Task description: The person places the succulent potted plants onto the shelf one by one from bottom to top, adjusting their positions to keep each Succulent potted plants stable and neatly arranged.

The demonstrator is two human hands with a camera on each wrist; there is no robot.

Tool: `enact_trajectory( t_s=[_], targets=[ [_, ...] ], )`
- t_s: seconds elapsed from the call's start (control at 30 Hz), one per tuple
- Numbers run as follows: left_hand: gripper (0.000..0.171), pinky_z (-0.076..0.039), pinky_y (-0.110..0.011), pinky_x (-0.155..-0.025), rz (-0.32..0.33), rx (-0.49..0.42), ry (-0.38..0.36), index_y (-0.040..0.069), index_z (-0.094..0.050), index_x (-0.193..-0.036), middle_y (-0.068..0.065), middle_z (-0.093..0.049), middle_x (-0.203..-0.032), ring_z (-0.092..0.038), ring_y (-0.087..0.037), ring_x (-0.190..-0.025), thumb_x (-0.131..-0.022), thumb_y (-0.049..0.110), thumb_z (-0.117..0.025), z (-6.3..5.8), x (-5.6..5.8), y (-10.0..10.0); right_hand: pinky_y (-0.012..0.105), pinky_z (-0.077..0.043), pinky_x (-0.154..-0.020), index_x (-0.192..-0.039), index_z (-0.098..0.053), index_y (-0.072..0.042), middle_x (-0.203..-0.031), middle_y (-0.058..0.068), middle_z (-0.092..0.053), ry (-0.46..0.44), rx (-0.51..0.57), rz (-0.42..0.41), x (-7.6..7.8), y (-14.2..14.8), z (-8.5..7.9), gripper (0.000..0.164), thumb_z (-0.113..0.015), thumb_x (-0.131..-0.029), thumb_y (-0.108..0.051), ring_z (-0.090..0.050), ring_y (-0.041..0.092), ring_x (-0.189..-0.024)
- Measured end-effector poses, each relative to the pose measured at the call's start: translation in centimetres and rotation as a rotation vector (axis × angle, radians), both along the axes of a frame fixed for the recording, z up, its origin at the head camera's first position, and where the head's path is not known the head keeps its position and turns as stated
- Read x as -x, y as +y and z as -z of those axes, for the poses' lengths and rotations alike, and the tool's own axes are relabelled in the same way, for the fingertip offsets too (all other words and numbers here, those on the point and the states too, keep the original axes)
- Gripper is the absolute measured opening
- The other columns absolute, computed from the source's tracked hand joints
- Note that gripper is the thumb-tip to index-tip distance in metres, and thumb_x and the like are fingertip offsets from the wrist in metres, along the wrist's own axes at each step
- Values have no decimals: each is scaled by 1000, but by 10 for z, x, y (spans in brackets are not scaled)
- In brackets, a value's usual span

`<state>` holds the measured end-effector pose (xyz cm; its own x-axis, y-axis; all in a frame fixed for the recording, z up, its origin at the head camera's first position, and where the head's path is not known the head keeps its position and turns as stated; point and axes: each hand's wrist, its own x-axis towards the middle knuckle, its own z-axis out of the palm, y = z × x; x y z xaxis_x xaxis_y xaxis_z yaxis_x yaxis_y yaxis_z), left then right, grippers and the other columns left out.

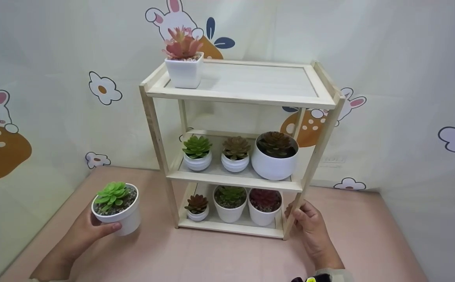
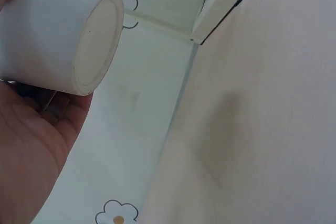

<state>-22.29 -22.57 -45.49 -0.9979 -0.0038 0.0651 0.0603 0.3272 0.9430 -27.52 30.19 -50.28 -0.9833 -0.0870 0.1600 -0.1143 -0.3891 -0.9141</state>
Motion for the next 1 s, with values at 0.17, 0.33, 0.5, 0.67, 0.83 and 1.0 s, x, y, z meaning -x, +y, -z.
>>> enact_trajectory(
  t_s=[0.17,0.33,0.5,0.67,0.83,1.0],
  targets=[
    [100,-24,-50,-115,-13,-1,9,15,-29,-146,-9,-38,-149,-32,-31,-140,-66,23,-89,-2,-1,6,25,-48,-83,-98,-64,-11,-89,2,-66,22,17,-21,0,2,0,13,-52,-99,-12,-62,13,-87],
    [100,-24,-49,-115,-11,-13,29,15,-31,-145,-7,-40,-148,-33,-29,-139,-65,22,-89,-4,-3,11,26,-48,-84,-98,-64,-11,-89,2,-66,31,21,-29,0,2,0,13,-52,-99,-11,-62,13,-88],
    [101,-23,-48,-115,-17,-13,39,17,-31,-145,-5,-39,-148,-32,-27,-140,-64,24,-90,-8,-7,17,26,-47,-84,-98,-65,-12,-89,2,-66,33,22,-39,0,3,-1,14,-51,-100,-13,-62,13,-88],
    [100,-22,-51,-115,8,-34,77,19,-32,-145,-3,-41,-147,-33,-26,-139,-64,23,-90,-13,-12,25,25,-47,-82,-103,-64,-11,-90,3,-66,78,22,-78,1,3,0,17,-48,-101,-14,-60,14,-89],
    [100,-21,-52,-115,31,-34,97,18,-33,-145,-3,-43,-146,-33,-25,-139,-63,22,-90,-16,-14,31,25,-48,-83,-106,-63,-8,-92,3,-66,108,60,-107,1,4,3,18,-45,-102,-13,-60,15,-91],
    [103,-21,-50,-116,34,-36,84,16,-32,-145,-4,-40,-148,-31,-25,-141,-61,22,-91,-20,-15,36,24,-46,-84,-105,-64,-9,-91,3,-66,91,65,-91,1,3,5,18,-46,-102,-12,-60,14,-90]
  ],
)
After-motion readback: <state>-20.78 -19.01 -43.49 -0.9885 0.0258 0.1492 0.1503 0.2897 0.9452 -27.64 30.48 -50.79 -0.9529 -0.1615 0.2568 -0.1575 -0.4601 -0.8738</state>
